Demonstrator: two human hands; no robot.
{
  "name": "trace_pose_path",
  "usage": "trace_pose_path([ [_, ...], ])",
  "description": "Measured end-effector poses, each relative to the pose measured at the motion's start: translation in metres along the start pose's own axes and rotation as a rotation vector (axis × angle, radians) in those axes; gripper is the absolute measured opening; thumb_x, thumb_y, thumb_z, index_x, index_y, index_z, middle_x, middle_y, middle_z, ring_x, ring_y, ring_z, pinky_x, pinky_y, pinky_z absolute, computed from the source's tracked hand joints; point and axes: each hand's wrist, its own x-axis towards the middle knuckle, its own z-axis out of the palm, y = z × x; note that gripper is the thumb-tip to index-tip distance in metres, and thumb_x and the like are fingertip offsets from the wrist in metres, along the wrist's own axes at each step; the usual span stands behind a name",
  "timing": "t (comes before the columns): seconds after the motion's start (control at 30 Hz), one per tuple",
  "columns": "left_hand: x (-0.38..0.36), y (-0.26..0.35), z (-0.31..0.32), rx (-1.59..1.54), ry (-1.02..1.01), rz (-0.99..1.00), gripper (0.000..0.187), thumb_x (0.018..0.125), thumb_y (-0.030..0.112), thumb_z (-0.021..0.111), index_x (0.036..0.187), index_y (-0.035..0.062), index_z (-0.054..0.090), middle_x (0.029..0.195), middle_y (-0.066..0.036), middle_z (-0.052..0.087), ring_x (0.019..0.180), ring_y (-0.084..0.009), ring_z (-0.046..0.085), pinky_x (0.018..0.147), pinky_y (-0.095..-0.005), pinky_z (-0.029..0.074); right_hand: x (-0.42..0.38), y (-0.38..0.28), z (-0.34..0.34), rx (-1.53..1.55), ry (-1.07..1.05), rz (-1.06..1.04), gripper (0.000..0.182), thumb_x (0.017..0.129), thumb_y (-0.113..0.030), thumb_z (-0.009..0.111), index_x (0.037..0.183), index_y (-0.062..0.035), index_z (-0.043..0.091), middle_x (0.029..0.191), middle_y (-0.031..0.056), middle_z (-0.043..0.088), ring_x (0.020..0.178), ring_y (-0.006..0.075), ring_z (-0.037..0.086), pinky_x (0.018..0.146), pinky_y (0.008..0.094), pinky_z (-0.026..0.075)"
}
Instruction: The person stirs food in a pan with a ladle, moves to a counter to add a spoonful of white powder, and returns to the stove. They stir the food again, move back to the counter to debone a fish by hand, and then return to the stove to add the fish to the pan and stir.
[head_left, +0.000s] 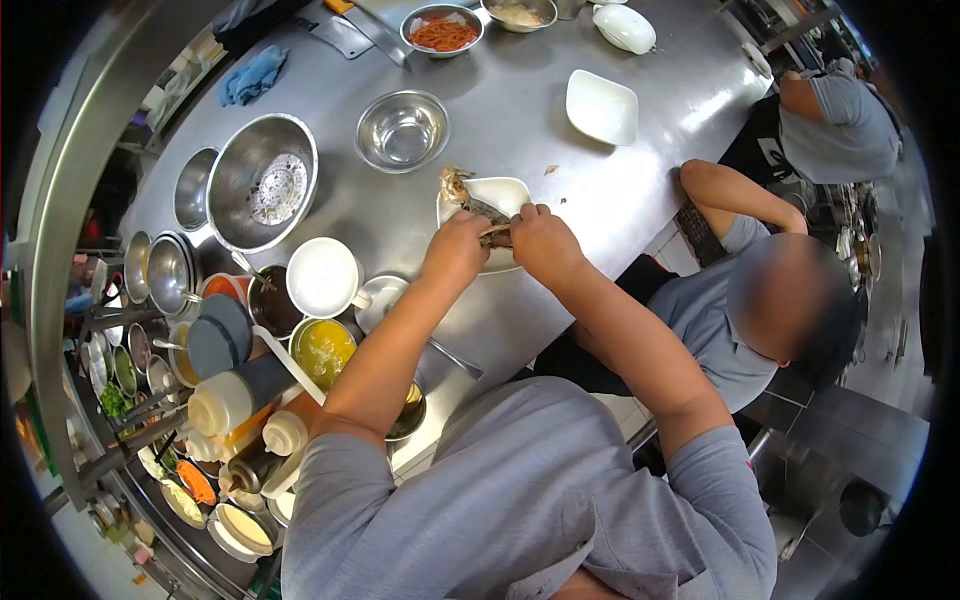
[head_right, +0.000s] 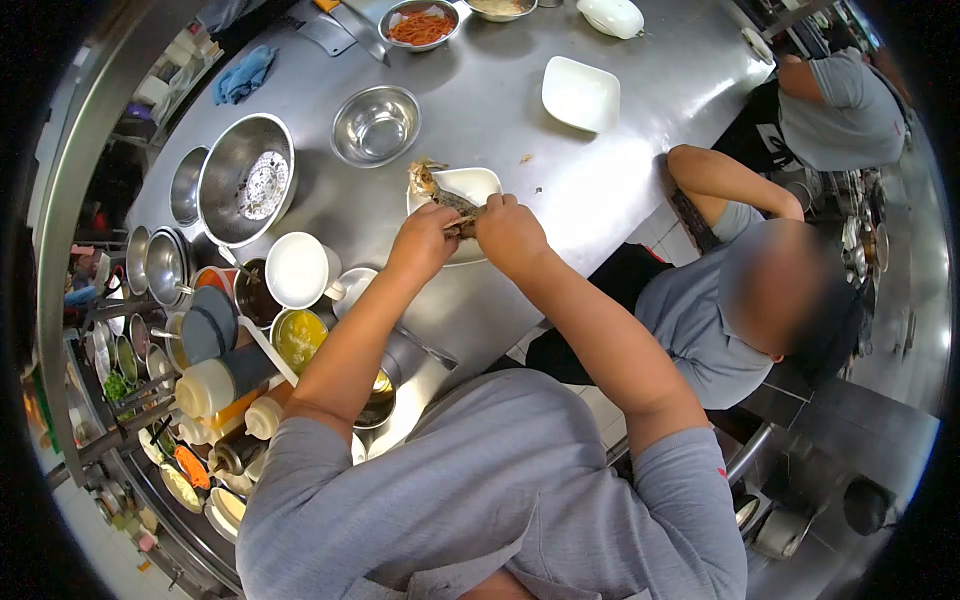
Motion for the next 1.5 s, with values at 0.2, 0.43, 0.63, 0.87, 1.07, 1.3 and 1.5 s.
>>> trace_pose_path([
  [0.2,0.003,0.0,0.001,0.014,0.012,-0.024,0.03,0.072,0.004,0.076,0.101,0.0041,0.07,0.095,-0.019,0.063,0.092,-0.0388,0.063,0.084,-0.0461,0.052,-0.005,0.013,0.015,0.031,0.15,-0.057,0.017,0.083,-0.009,0.064,0.096,0.0007,0.07,0.099,0.0149,0.065,0.097,0.0297,0.065,0.079,0.0369,0.058],
  [0.43,0.004,0.004,-0.002,0.041,-0.012,-0.089,0.03,0.074,0.007,0.076,0.104,0.0026,0.071,0.097,-0.019,0.064,0.093,-0.039,0.063,0.086,-0.0463,0.052,-0.017,0.035,0.002,0.834,0.308,0.226,0.023,0.083,-0.009,0.071,0.104,0.0004,0.074,0.093,0.0145,0.072,0.082,0.0284,0.068,0.078,0.0372,0.056],
  [0.63,0.003,0.004,0.0,0.043,-0.006,-0.094,0.035,0.075,0.009,0.077,0.108,0.0012,0.071,0.1,-0.019,0.065,0.097,-0.0381,0.064,0.089,-0.0451,0.053,-0.025,0.051,0.037,1.473,0.384,0.559,0.024,0.094,-0.01,0.068,0.114,0.0042,0.071,0.099,0.0073,0.072,0.089,0.0121,0.066,0.08,0.0274,0.054],
  [0.87,0.003,0.011,-0.021,0.043,0.033,-0.081,0.036,0.077,0.011,0.079,0.11,0.0002,0.071,0.099,-0.018,0.071,0.091,-0.0321,0.069,0.085,-0.0401,0.055,-0.03,0.061,0.014,1.614,0.468,0.449,0.026,0.096,-0.005,0.065,0.119,0.0043,0.067,0.1,0.0057,0.071,0.091,0.0116,0.065,0.08,0.0269,0.055],
  [1.07,0.001,0.046,-0.049,-0.665,0.117,-0.341,0.038,0.078,0.025,0.085,0.104,-0.0001,0.072,0.088,-0.013,0.074,0.077,-0.0209,0.071,0.075,-0.0332,0.055,-0.019,0.015,-0.031,0.93,0.449,0.1,0.022,0.087,-0.003,0.07,0.109,-0.0003,0.07,0.104,0.0174,0.068,0.088,0.0331,0.068,0.078,0.0378,0.056],
  [1.3,-0.002,0.011,-0.025,-0.474,0.167,-0.465,0.022,0.081,0.015,0.081,0.097,0.0015,0.073,0.08,-0.003,0.072,0.069,-0.0091,0.064,0.065,-0.0272,0.052,-0.009,0.0,-0.005,1.639,0.357,0.396,0.019,0.095,-0.008,0.066,0.111,0.0008,0.07,0.096,0.0047,0.07,0.082,0.011,0.064,0.073,0.0271,0.052],
  [1.5,-0.004,0.028,-0.025,-0.468,0.255,-0.316,0.026,0.081,0.015,0.08,0.1,-0.0012,0.073,0.088,-0.009,0.074,0.075,-0.0175,0.069,0.071,-0.0317,0.054,-0.007,0.006,0.001,1.895,0.355,0.351,0.019,0.099,-0.009,0.063,0.114,-0.0002,0.069,0.096,-0.0004,0.068,0.085,0.0062,0.06,0.078,0.0234,0.05],
])
